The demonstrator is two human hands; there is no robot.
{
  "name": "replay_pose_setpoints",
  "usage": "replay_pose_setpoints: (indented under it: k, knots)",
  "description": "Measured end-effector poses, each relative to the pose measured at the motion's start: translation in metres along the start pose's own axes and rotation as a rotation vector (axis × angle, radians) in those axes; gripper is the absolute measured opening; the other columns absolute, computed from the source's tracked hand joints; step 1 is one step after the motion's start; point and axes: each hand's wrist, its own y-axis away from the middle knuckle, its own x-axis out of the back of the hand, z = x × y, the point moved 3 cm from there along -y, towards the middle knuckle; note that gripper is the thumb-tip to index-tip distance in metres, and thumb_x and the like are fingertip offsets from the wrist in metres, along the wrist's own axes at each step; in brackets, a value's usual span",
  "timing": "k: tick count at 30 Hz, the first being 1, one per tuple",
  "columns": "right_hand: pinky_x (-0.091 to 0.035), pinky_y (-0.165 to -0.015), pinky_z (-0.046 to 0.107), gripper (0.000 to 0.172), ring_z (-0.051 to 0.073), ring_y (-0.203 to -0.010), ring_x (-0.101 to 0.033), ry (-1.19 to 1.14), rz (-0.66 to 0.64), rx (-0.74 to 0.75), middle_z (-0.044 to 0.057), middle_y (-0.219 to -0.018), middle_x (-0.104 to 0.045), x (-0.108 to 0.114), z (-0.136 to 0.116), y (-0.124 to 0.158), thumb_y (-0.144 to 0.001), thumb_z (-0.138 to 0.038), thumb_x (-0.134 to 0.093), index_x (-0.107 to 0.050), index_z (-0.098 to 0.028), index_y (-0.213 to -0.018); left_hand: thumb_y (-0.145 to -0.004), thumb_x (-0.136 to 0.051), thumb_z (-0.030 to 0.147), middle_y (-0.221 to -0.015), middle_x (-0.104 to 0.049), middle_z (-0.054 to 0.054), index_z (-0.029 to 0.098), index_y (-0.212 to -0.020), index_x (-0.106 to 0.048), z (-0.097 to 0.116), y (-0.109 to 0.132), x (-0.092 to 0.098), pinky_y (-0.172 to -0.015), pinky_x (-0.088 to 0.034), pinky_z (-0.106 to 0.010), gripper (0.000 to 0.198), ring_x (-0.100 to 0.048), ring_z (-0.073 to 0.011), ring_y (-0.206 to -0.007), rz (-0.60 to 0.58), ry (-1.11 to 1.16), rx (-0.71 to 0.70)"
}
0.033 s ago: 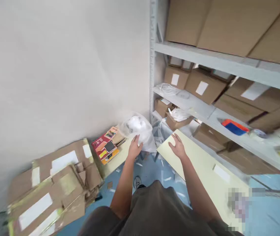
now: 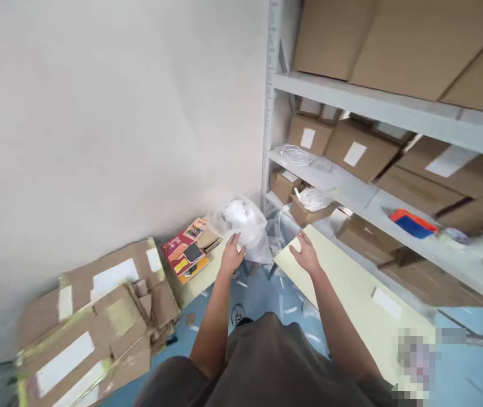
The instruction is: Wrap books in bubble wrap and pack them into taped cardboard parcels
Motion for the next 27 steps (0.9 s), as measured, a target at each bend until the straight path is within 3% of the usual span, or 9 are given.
replay_pose_setpoints:
  k: [7,11,14,19,23,27]
  knots:
    - [-0.039,-0.126,0.054,0.064,0.033,-0.153,-0.044,-0.004,-0.178,0.063,0.013,-0.166,-0.046,-0.133,-0.100,-0.069,-0.092,-0.040,-0.063,-0.056,-0.022,-0.154,-0.096,-0.064,0.032,-0.159,-0.054,-0.019,0.019,-0.153,-0.055,-0.128,-0.006,0.077,-0.124,-0.041,-0.052,0.060,-0.048,-0.0342,-0.151,0.066,0.072,0.196]
    - [-0.038,-0.127,0.051,0.065,0.032,-0.155,-0.041,-0.002,-0.293,0.093,0.011,-0.169,-0.042,-0.193,-0.141,-0.091,-0.093,-0.039,-0.063,-0.054,-0.024,-0.155,-0.094,-0.064,0.029,-0.159,-0.054,-0.020,0.018,-0.154,-0.053,-0.185,-0.002,0.111,-0.120,-0.044,-0.052,0.062,-0.052,-0.0349,-0.146,0.082,0.081,0.312]
    - [-0.036,-0.128,0.049,0.065,0.032,-0.157,-0.038,-0.008,-0.396,0.127,0.012,-0.171,-0.038,-0.230,-0.161,-0.105,-0.093,-0.037,-0.064,-0.054,-0.024,-0.156,-0.094,-0.064,0.029,-0.156,-0.056,-0.020,0.016,-0.152,-0.055,-0.220,-0.005,0.125,-0.120,-0.043,-0.050,0.060,-0.052,-0.0347,-0.146,0.083,0.085,0.399]
    - [-0.034,-0.128,0.050,0.067,0.034,-0.158,-0.035,-0.023,-0.533,0.166,0.012,-0.171,-0.038,-0.286,-0.182,-0.130,-0.092,-0.035,-0.066,-0.054,-0.023,-0.157,-0.093,-0.067,0.031,-0.158,-0.055,-0.020,0.016,-0.150,-0.057,-0.263,-0.021,0.133,-0.123,-0.037,-0.046,0.060,-0.045,-0.0339,-0.152,0.068,0.075,0.547]
    - [-0.033,-0.128,0.051,0.071,0.036,-0.159,-0.032,-0.025,-0.659,0.186,0.014,-0.172,-0.035,-0.331,-0.201,-0.152,-0.091,-0.032,-0.067,-0.051,-0.022,-0.160,-0.092,-0.071,0.030,-0.163,-0.049,-0.022,0.015,-0.152,-0.057,-0.278,-0.038,0.134,-0.126,-0.032,-0.045,0.064,-0.040,-0.0349,-0.156,0.029,0.054,0.584]
    - [-0.035,-0.126,0.050,0.079,0.035,-0.160,-0.030,-0.016,-0.799,0.205,0.014,-0.173,-0.034,-0.378,-0.221,-0.166,-0.089,-0.029,-0.065,-0.043,-0.022,-0.164,-0.091,-0.071,0.029,-0.161,-0.052,-0.022,0.015,-0.153,-0.057,-0.288,-0.050,0.131,-0.124,-0.034,-0.044,0.065,-0.044,-0.0351,-0.154,-0.045,0.063,0.634]
